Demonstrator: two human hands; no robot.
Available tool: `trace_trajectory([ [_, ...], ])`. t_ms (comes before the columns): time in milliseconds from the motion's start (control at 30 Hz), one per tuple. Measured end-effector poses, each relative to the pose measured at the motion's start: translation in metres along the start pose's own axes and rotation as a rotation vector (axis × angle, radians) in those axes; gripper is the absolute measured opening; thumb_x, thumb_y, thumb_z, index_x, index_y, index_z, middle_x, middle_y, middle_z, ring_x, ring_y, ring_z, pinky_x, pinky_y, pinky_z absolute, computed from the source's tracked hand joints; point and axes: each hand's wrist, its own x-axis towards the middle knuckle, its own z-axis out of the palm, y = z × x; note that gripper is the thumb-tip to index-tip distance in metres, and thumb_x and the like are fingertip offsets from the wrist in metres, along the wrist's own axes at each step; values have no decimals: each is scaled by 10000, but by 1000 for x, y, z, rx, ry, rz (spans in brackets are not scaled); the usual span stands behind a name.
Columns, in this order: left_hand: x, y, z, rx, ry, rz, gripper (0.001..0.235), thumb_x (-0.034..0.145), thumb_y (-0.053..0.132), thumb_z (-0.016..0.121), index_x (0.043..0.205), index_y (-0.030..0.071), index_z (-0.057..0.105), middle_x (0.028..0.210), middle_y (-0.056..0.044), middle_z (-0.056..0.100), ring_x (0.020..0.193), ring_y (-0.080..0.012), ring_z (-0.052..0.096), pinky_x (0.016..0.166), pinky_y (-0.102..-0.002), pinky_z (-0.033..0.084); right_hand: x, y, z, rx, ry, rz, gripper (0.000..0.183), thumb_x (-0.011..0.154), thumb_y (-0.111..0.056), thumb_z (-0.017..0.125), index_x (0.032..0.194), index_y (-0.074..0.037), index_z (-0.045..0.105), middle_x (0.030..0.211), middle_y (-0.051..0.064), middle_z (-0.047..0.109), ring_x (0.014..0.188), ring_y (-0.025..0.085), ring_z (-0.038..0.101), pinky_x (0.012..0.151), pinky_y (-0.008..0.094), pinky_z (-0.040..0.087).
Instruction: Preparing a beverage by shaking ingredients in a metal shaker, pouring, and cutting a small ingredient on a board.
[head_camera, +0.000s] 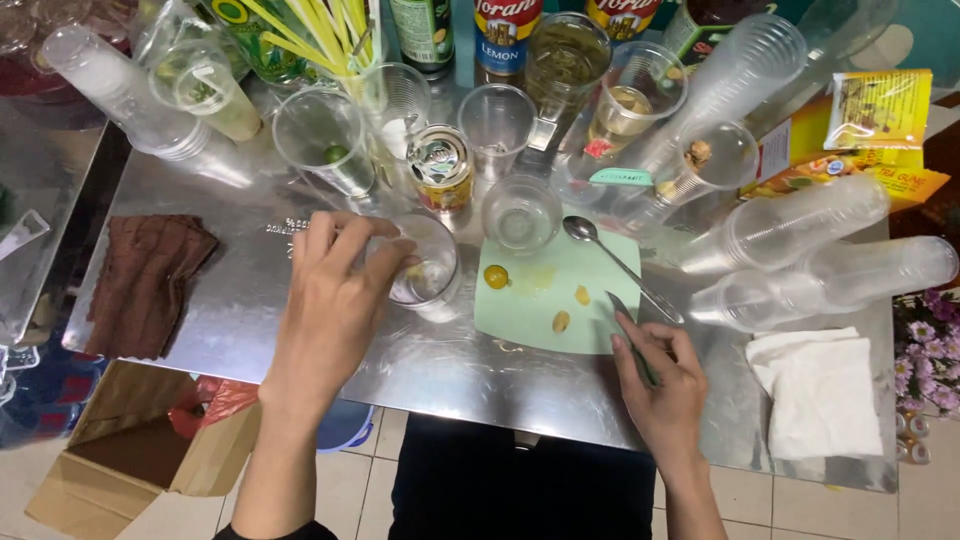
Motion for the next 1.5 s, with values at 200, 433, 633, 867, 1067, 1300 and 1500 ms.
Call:
trace_trajectory([
  [200,2,-6,-3,-165,83,0,151,904,106,814,1040,54,775,1095,-77,614,974,-291,468,837,-403,433,9,-16,-2,40,77,-46,288,984,-124,746,1270,-94,748,977,-21,555,666,69,423,642,184,418],
  [433,-14,-8,8,-288,227,-99,598,862,322,863,1346,54,638,1316,-150,579,1206,-279,567,1043,-430,439,13,-17,-4,21,78,5,296,972,-152,749,1267,-138,751,954,-35,581,740,50,506,600,173,426],
  [633,-56,-4,52,-575,147,-413,1210,648,380,926,1597,49,253,1506,-212,401,1414,-337,429,1194,-521,400,24,-20,-13,276,15,200,302,926,-154,760,1227,-131,761,887,-37,608,762,64,498,699,194,445],
  [867,-89,13,69,-753,85,-714,1195,654,234,926,1609,102,220,1441,-150,474,1388,-290,449,1174,-455,389,47,-29,-32,388,23,218,275,924,-99,756,1197,-63,760,753,-28,559,723,65,489,716,202,437],
  [1067,-78,18,66,-773,87,-714,1201,636,218,929,1593,57,221,1544,-177,394,1468,-313,389,1200,-454,356,76,-20,-38,381,95,162,335,944,-75,764,1276,-61,722,915,10,637,808,85,500,800,207,453],
  [1300,-56,24,63,-767,107,-677,1198,629,227,933,1590,71,235,1573,-187,365,1473,-318,384,1196,-457,369,80,-12,-52,437,130,201,393,943,-9,743,1326,-22,658,988,17,657,782,69,464,835,199,462],
  [1500,-38,29,67,-797,123,-806,1269,536,265,961,1572,112,245,1618,-148,352,1484,-312,365,1178,-479,361,69,-8,-47,487,143,314,330,939,-24,741,1263,-36,683,946,15,652,799,70,508,809,204,474],
])
